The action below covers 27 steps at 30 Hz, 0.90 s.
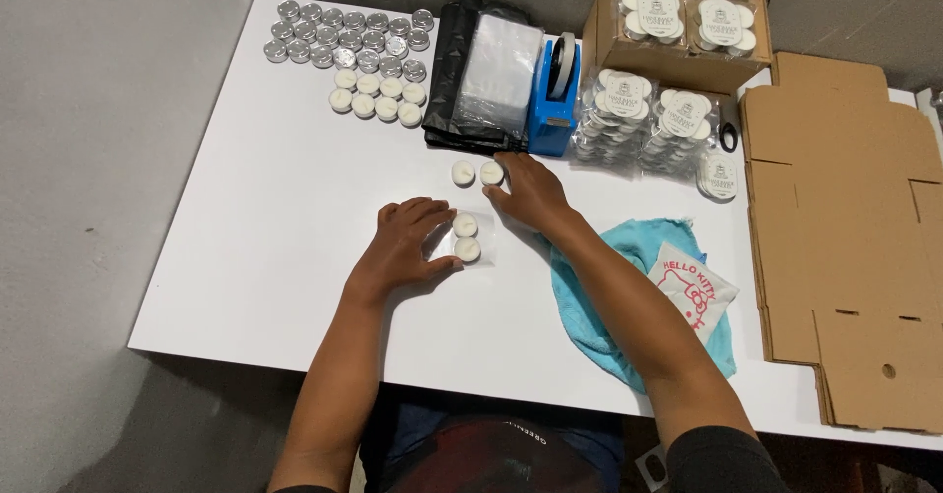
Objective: Cleaning small tealight candles with a cloth and packing them into small plastic bags.
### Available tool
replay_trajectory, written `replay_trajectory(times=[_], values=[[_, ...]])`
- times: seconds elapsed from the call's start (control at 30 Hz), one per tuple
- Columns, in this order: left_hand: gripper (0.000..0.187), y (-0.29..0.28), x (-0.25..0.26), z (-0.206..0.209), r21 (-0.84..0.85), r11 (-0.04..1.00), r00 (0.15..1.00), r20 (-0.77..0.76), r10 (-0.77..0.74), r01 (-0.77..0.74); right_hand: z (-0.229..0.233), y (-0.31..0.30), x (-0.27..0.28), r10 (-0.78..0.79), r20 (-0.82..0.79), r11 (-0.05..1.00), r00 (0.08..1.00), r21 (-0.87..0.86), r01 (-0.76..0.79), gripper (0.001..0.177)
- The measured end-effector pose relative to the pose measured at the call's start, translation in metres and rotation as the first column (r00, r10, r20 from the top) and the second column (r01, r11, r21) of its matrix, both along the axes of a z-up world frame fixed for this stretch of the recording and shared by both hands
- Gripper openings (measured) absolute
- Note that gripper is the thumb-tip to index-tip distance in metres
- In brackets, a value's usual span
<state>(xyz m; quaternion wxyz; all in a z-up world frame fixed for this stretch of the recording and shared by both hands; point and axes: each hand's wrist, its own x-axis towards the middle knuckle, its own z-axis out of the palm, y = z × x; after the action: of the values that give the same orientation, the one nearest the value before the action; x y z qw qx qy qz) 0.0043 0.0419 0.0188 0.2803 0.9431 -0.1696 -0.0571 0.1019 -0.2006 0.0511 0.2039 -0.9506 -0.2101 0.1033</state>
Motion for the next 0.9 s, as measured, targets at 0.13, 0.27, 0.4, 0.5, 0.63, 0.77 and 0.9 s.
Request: replay_trajectory(times=[0.13,0.27,0.4,0.5,0.63,0.77,0.9], values=[[0.08,0.0,0.0,0.001,0.002,1.0,1.0,-0.003,0.001,-0.001,-0.004,0.0,0.001,0.005,0.014,1.0,1.0,-0.026,-0.005,0.054],[0.08,0.0,-0.001,0.002,-0.002,1.0,1.0,-0.016,0.005,-0.005,-0.003,-0.008,-0.005,-0.019,-0.031,1.0,0.999,-0.012,0.019,0.053],[0.08,0.0,0.0,0.0,-0.008,1.0,1.0,-0.004,0.003,-0.003,-0.009,-0.025,-0.012,-0.009,-0.022,1.0,1.0,-0.016,0.009,0.053],[0.079,0.0,0.0,-0.003,-0.005,1.0,1.0,0.019,-0.005,0.006,-0.001,-0.041,-0.025,0.008,-0.02,0.995,1.0,-0.1,-0.01,0.053],[0.079,-0.004,-0.001,-0.001,0.001,1.0,1.0,0.024,-0.006,0.006,0.014,-0.055,-0.052,-0.016,-0.061,0.994,0.998,-0.11,0.009,0.052],[0.078,-0.012,-0.001,-0.004,0.029,1.0,0.998,0.056,-0.009,0.007,-0.006,-0.071,-0.066,-0.009,-0.088,0.999,0.996,-0.033,0.006,0.052],[0.077,-0.021,-0.001,-0.009,0.081,0.996,0.995,0.098,-0.032,0.024,-0.023,-0.079,-0.07,-0.008,-0.08,0.997,0.997,0.07,0.013,0.051]])
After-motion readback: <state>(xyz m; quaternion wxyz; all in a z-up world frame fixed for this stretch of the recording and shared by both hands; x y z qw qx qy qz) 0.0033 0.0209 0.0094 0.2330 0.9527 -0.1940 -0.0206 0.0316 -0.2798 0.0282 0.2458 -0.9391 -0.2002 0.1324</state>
